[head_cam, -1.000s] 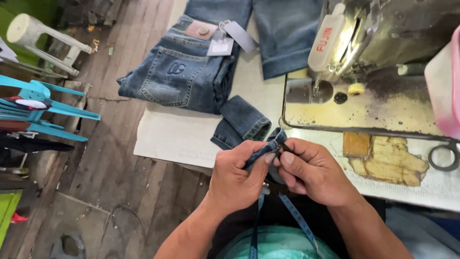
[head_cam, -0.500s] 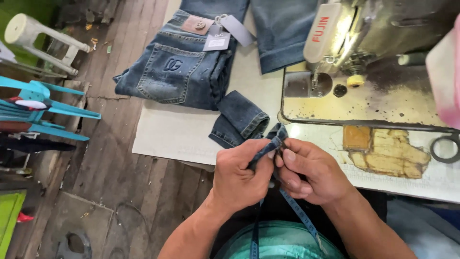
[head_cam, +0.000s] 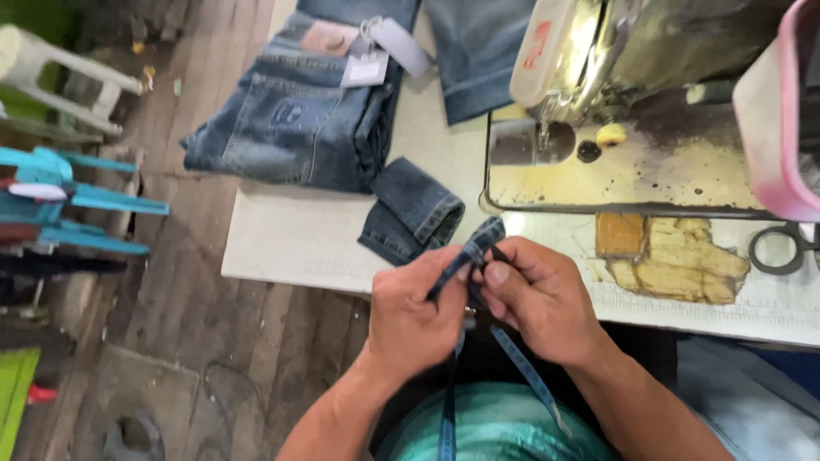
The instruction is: Trimming excess fabric from denim pieces using scissors and folding finished denim jeans on a work table.
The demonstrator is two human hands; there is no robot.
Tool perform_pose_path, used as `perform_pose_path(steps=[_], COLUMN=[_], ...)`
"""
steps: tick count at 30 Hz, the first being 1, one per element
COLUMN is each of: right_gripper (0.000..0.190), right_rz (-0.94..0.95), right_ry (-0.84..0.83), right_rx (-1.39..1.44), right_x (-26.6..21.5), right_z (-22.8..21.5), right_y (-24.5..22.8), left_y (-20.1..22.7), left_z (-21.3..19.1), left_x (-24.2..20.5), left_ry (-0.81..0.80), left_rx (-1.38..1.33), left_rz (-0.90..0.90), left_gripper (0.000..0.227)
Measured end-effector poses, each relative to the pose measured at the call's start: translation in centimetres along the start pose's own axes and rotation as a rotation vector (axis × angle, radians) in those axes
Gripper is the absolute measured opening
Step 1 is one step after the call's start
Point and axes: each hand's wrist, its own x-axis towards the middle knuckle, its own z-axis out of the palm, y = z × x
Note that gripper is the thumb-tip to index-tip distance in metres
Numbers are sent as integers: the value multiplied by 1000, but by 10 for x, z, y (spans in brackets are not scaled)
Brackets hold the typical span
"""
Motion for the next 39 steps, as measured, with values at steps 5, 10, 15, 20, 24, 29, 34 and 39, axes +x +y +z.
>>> perform_pose_path(steps=[5,10,15,20,24,29,34,39], right_gripper=[27,32,34,33,26,28,34,31], right_rz=[192,-28,46,-13,-74,58,30,-36], right_ry=[-8,-171,-254,-258,-160,31,-62,-107], right_rx=[-278,-247,-395,-241,-265,-288,-610,-368], right_x=[13,19,12,9,3,-2,8,10], right_z=[1,13,8,9,14,15,12,19], right_y=[-13,-32,-28,-17,-10,-3,-19,-16], left_y=[-18,-4,7,11,12,-4,10,22], left_z=[-17,-31,-38,-40,-34,-32,-43,-33], left_x=[-9,-7,-12,-13,-15,-18,-3,-1], left_ry=[-54,-61,-125,-133,-73,-56,-35,-49], left_rx=[121,12,4,-96,-115,89,264,119], left_rz=[-29,-119,-224,-176,-165,-21,105,-28], left_gripper=[13,19,17,17,14,23,22,23])
